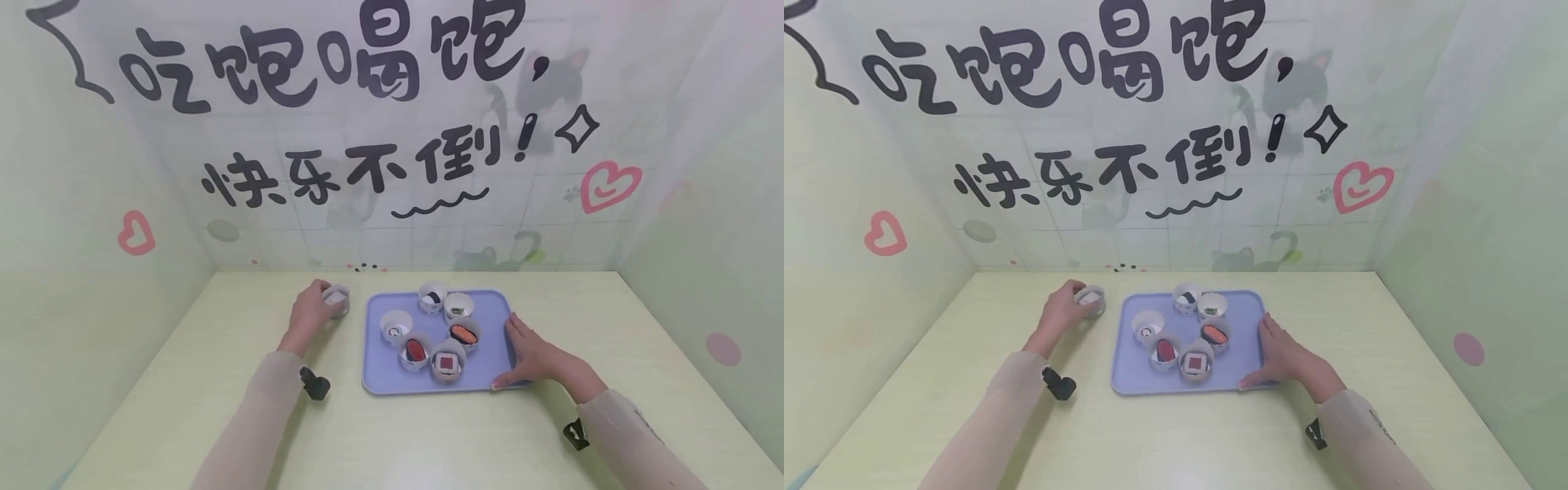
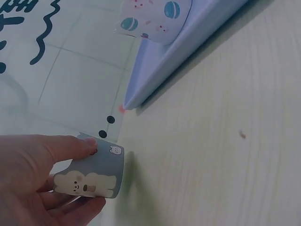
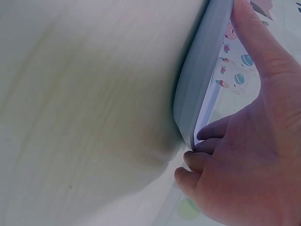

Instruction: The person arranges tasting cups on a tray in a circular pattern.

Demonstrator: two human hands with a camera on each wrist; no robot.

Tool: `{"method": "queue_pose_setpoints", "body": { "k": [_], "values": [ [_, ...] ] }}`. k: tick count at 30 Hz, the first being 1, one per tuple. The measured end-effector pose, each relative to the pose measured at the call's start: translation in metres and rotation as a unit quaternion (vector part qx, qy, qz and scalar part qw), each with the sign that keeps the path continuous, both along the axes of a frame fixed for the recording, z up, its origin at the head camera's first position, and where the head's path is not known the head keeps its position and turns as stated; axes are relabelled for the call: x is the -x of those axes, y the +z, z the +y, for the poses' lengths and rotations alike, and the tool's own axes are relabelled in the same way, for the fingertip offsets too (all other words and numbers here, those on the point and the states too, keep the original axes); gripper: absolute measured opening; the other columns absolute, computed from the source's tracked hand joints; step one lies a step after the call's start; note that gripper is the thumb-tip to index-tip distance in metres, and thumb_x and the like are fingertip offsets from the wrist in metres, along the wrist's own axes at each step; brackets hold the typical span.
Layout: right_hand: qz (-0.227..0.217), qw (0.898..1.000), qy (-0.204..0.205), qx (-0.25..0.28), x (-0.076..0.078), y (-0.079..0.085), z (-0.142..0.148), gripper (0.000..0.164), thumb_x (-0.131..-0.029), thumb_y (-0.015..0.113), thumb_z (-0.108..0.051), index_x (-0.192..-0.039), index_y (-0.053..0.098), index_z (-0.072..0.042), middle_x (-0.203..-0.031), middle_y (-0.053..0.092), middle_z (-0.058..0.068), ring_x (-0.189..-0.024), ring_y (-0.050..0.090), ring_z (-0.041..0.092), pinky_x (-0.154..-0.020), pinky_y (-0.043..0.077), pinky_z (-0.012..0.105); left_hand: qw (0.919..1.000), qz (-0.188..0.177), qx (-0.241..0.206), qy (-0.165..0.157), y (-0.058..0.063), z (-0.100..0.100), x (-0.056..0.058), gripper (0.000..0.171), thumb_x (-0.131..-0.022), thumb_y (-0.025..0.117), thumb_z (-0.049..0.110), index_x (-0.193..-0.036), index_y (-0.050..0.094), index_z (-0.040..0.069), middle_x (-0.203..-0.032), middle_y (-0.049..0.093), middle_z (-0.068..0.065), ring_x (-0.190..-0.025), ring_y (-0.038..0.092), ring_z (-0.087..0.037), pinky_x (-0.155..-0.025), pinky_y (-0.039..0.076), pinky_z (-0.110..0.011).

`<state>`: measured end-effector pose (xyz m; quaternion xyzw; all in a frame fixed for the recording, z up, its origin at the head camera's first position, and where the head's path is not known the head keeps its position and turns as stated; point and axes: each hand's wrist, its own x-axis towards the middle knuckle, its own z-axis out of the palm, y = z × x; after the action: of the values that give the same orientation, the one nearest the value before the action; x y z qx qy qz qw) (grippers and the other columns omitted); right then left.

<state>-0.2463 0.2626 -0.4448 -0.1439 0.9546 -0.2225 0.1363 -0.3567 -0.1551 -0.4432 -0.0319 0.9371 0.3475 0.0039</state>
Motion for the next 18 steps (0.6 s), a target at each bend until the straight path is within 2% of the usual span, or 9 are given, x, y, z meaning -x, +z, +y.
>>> {"method": "queue_pose_setpoints", "body": {
  "k": [12, 15, 18],
  "values": [
    [0.004, 1.0, 0.001, -0.008, 0.001, -0.001, 0.0, 0.134, -0.067, 0.089, -0.05, -0.149, 0.01, 0.021, -0.158, 0.002, 0.042, -0.146, 0.011, 0.059, -0.118, 0.021, 0.068, 0.9995, 0.02, 0.0, -0.025, 0.012, 0.029, 0.01, 0.063, -0.087, 0.076, 0.029, -0.138, 0.049, 0.004, -0.131, 0.061, -0.021, -0.113, 0.061, -0.037, -0.093, 0.054, -0.049],
    [0.006, 1.0, 0.002, -0.006, 0.001, -0.001, 0.0, 0.134, -0.067, 0.089, -0.05, -0.149, 0.01, 0.021, -0.158, 0.002, 0.043, -0.146, 0.01, 0.059, -0.118, 0.021, 0.068, 0.9991, 0.026, -0.003, -0.034, 0.016, 0.038, 0.01, 0.062, -0.087, 0.076, 0.029, -0.138, 0.05, 0.004, -0.141, 0.057, -0.019, -0.117, 0.06, -0.038, -0.095, 0.053, -0.048],
    [0.007, 1.0, 0.002, -0.005, 0.001, -0.001, 0.0, 0.134, -0.066, 0.089, -0.049, -0.148, 0.01, 0.022, -0.157, 0.003, 0.043, -0.146, 0.01, 0.059, -0.118, 0.021, 0.068, 0.9986, 0.03, -0.007, -0.043, 0.019, 0.048, 0.008, 0.063, -0.087, 0.076, 0.028, -0.139, 0.05, 0.005, -0.144, 0.055, -0.018, -0.117, 0.06, -0.038, -0.095, 0.053, -0.048]
  ]
}}
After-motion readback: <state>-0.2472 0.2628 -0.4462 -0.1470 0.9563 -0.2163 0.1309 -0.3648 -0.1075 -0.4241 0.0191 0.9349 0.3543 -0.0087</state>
